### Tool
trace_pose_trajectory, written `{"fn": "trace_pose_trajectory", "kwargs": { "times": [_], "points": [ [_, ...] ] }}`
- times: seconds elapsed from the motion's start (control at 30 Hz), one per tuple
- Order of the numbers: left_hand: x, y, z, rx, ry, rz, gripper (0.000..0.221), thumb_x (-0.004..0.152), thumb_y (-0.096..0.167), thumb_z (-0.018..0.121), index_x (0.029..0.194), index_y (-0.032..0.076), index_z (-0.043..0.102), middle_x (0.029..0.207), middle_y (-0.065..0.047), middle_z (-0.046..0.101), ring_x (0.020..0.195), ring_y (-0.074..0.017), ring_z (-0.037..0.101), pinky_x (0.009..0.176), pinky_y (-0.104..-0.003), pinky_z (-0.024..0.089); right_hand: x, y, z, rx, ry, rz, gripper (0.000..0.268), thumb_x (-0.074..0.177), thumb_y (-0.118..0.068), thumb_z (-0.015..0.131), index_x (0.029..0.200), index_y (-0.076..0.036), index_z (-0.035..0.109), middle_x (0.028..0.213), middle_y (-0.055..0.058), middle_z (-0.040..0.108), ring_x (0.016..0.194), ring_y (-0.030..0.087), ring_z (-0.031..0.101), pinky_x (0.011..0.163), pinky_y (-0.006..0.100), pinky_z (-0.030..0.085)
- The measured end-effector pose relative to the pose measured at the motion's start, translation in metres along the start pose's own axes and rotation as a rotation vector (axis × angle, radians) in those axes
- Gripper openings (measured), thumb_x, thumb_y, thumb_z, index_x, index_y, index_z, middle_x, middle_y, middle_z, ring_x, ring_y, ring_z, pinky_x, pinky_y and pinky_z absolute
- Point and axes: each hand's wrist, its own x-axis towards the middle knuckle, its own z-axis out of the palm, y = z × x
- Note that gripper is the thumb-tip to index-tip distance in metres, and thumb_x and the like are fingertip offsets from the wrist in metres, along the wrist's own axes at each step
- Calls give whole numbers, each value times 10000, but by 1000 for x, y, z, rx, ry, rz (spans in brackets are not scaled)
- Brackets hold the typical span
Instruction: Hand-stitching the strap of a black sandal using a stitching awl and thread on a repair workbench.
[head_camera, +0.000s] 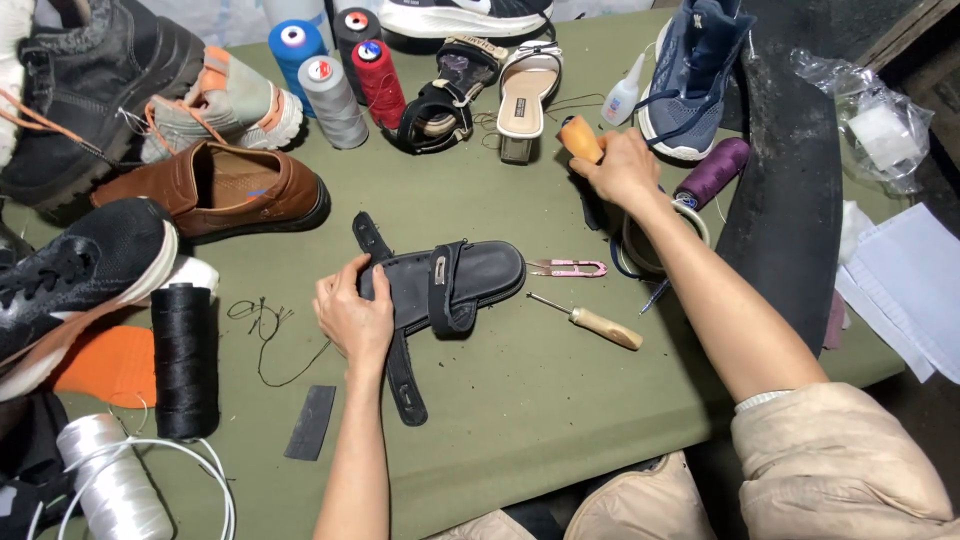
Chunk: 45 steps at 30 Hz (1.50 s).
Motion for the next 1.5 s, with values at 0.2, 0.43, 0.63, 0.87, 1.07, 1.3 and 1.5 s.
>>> {"fn": "trace_pose_trajectory", "kwargs": {
  "times": [0.2,0.43,0.63,0.87,1.07,1.3,1.5],
  "points": [
    [0,1,-2,-14,-21,-28,163,939,303,726,1079,225,752,983,14,760,961,-216,633,809,-374,450,-18,-20,-6,82,-76,63,458,991,-368,559,1259,-18,682,1154,220,663,1157,437,642,920,593,502],
    [1,1,-3,-14,-7,-2,162,925,292,745,1073,227,757,991,14,764,953,-227,635,809,-386,461,-35,-15,15,-31,-77,16,486,949,-415,571,1361,-160,529,1078,245,705,1074,454,689,892,588,542],
    [1,-5,1,-19,-14,18,153,945,285,732,1085,226,746,1013,28,762,956,-216,626,816,-377,458,-76,-74,-4,41,-221,-164,744,949,-569,611,1475,-72,439,1180,317,684,1101,482,685,926,638,506],
    [0,-3,-6,-61,-86,-17,218,972,360,714,1153,239,736,1071,12,756,995,-228,612,853,-390,442,-3,21,69,-322,-31,-53,549,909,-301,748,1236,91,547,1239,257,494,934,492,695,829,666,539],
    [23,30,-77,-162,-826,-25,1327,484,539,978,1603,235,334,1568,-196,400,1469,-378,294,1156,-540,161,-1,18,56,-232,-55,19,474,839,-91,660,1256,78,512,1198,268,512,955,520,678,822,638,526],
    [18,39,-75,-171,-674,-11,1100,491,365,986,1484,253,527,1359,-125,519,1325,-316,378,1078,-468,217,-57,3,-9,-61,59,-142,499,929,-112,687,1354,74,505,1187,255,489,936,566,664,790,662,520],
    [48,47,-80,-120,-358,43,1032,480,347,981,1401,228,531,1309,-111,491,1281,-342,375,1103,-524,216,-131,-8,-13,-136,-101,-390,391,979,-341,650,1232,-44,627,1114,167,558,1027,465,674,819,599,550]
  ]
}}
